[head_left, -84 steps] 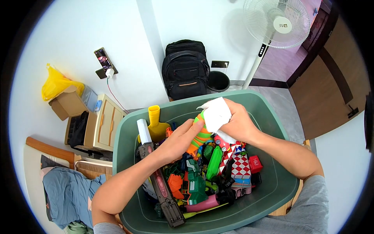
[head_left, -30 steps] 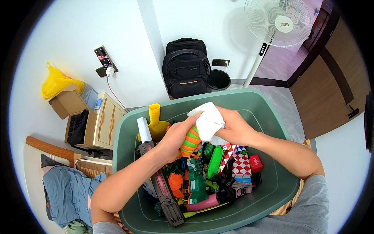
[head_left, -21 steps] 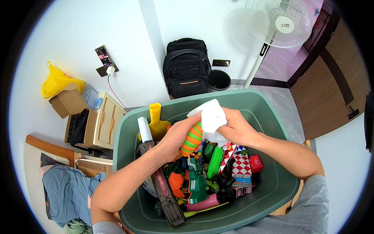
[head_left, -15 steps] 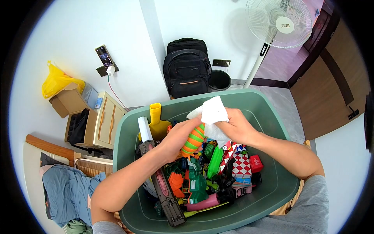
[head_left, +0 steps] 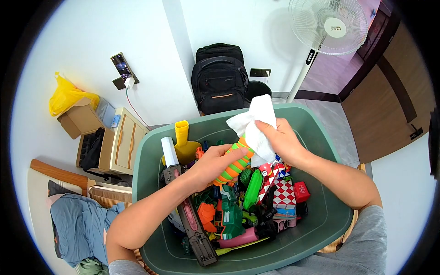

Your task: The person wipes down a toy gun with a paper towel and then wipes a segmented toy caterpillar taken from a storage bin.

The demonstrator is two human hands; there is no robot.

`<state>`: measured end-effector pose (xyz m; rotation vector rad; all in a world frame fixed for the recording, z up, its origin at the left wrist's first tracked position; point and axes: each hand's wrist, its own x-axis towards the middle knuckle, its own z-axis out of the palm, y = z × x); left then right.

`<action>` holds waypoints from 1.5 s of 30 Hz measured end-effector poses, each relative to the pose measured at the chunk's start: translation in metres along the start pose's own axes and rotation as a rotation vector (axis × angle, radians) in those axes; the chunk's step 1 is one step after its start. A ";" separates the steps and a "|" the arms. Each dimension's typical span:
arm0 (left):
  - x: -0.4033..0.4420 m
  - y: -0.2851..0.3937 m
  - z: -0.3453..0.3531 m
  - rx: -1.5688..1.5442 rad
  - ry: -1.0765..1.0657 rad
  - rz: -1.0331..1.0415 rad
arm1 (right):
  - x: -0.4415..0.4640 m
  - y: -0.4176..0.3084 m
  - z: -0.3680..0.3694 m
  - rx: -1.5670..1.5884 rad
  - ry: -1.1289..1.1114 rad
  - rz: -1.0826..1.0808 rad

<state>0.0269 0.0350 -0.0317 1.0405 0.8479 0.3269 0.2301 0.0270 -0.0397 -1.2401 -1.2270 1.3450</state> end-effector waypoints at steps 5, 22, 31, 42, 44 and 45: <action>0.000 0.000 0.001 0.011 0.024 0.052 | 0.004 -0.002 0.000 0.273 0.110 0.119; 0.001 -0.001 -0.005 -0.238 0.034 0.115 | 0.008 -0.006 -0.011 0.318 0.251 0.077; 0.003 -0.004 -0.008 -0.328 -0.050 0.152 | -0.004 -0.003 0.003 0.068 -0.161 0.085; 0.000 0.005 -0.002 -0.234 -0.023 0.139 | -0.004 0.000 0.002 0.086 -0.009 -0.103; 0.000 0.003 -0.003 -0.266 -0.016 0.137 | -0.005 -0.003 0.005 0.127 0.007 -0.105; 0.000 0.003 -0.003 -0.299 -0.009 0.135 | -0.006 -0.004 0.006 0.168 0.024 -0.107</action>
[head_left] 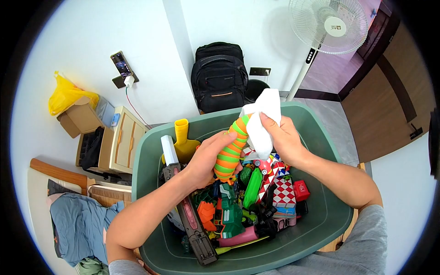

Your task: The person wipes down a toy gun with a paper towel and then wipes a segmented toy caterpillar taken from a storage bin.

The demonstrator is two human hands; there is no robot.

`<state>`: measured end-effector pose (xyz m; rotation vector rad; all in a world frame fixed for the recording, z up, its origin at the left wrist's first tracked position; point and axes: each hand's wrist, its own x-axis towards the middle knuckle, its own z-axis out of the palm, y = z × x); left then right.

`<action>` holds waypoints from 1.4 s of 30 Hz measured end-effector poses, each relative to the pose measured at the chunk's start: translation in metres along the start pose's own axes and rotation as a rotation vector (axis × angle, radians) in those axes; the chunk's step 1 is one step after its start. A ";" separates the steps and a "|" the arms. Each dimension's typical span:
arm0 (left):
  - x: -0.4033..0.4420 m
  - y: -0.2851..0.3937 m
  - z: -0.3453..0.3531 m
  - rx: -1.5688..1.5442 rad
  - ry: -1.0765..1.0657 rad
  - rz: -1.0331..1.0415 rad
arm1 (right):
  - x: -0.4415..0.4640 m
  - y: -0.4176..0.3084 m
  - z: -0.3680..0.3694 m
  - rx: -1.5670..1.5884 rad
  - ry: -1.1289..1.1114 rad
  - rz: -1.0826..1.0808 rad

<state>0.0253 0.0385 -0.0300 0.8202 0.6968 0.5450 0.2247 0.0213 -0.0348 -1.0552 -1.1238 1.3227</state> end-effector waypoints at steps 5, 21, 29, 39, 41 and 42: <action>-0.001 0.001 0.001 0.044 0.009 0.018 | -0.001 -0.005 -0.002 -0.014 -0.057 -0.022; 0.002 -0.008 0.002 0.230 0.019 0.056 | 0.001 -0.005 -0.007 -0.143 -0.070 -0.106; 0.000 -0.002 0.002 0.187 0.039 0.074 | 0.002 -0.007 -0.004 -0.151 -0.070 -0.073; -0.002 0.000 0.003 0.172 -0.022 0.047 | 0.002 -0.011 -0.005 -0.033 -0.114 0.023; -0.002 0.000 0.004 0.179 -0.019 0.052 | 0.001 -0.008 -0.005 -0.064 -0.120 -0.011; -0.002 -0.001 0.004 0.187 -0.015 0.056 | 0.001 -0.007 -0.006 -0.094 -0.125 -0.046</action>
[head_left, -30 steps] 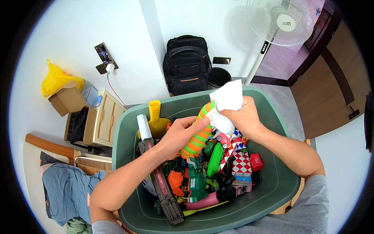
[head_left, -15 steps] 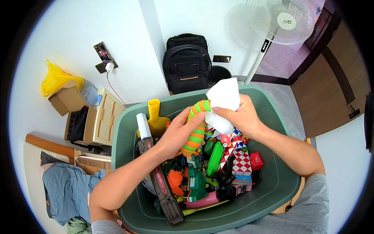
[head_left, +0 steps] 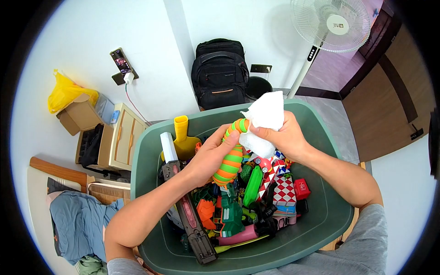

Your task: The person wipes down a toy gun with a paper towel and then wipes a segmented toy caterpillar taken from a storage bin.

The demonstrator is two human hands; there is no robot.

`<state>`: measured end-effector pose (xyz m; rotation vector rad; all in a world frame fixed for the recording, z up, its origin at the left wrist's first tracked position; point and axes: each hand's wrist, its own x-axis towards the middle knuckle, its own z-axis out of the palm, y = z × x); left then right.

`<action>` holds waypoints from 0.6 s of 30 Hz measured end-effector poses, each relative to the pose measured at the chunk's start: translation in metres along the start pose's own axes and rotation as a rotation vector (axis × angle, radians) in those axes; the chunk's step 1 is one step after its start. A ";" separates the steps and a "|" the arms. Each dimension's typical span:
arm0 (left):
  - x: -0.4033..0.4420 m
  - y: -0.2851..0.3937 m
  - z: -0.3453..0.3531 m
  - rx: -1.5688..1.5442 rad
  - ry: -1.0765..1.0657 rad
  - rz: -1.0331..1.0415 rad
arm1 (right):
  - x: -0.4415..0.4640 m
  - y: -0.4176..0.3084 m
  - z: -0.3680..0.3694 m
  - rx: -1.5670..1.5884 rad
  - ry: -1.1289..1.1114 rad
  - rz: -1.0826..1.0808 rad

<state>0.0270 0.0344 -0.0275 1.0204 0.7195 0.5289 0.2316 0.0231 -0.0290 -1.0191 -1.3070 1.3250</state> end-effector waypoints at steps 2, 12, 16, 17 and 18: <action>0.000 -0.001 -0.001 0.020 -0.007 -0.004 | 0.000 0.001 -0.001 -0.007 -0.011 -0.008; 0.000 -0.007 0.000 0.196 -0.084 0.018 | -0.001 0.002 0.001 -0.057 0.012 -0.036; 0.000 -0.006 -0.002 0.221 -0.093 0.009 | -0.001 0.005 -0.002 -0.095 -0.003 -0.011; 0.000 -0.006 -0.002 0.203 -0.088 -0.007 | -0.001 0.003 -0.001 -0.117 -0.016 -0.019; 0.000 -0.005 -0.002 0.185 -0.083 -0.022 | -0.001 0.003 -0.001 -0.139 -0.028 -0.026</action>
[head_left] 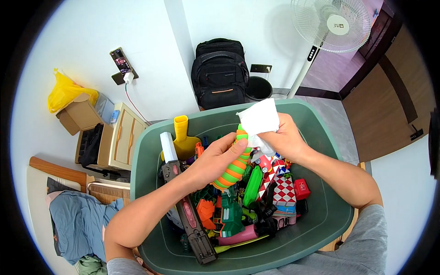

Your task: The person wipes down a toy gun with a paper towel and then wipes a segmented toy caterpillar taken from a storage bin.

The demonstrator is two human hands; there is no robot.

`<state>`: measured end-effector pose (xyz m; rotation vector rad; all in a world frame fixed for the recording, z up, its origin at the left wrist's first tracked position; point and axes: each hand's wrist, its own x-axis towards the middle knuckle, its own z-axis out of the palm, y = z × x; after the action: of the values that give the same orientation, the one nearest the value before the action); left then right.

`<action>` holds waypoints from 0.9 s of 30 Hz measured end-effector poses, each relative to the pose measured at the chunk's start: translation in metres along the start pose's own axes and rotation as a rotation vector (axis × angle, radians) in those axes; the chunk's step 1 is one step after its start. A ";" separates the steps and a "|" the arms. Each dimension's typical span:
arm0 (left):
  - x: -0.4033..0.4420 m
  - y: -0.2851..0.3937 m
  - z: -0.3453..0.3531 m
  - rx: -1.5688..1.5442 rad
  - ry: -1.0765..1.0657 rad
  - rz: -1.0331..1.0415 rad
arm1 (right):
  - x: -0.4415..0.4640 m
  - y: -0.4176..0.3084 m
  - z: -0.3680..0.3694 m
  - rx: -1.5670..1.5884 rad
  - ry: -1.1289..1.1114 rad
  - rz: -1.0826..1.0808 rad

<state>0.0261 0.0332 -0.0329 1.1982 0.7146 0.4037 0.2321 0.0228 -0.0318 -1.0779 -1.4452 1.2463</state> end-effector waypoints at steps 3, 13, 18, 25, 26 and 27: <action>-0.004 0.008 0.006 -0.057 0.050 -0.008 | 0.002 0.001 0.000 0.019 0.001 0.058; -0.001 0.009 -0.002 -0.132 0.193 -0.021 | 0.001 0.001 0.002 -0.265 0.039 0.028; -0.001 0.007 -0.004 -0.148 0.184 -0.031 | 0.000 -0.001 0.002 -0.203 0.066 0.025; -0.001 0.007 -0.002 -0.084 0.112 -0.041 | -0.004 -0.004 0.003 -0.078 0.125 -0.044; -0.003 0.008 -0.001 -0.070 0.094 -0.031 | -0.005 -0.002 0.002 -0.071 0.108 -0.061; -0.003 0.008 0.000 -0.056 0.077 -0.021 | -0.005 -0.001 0.000 -0.064 0.091 -0.078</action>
<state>0.0247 0.0338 -0.0241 1.1258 0.7766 0.4512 0.2330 0.0178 -0.0315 -1.0961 -1.4522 1.0894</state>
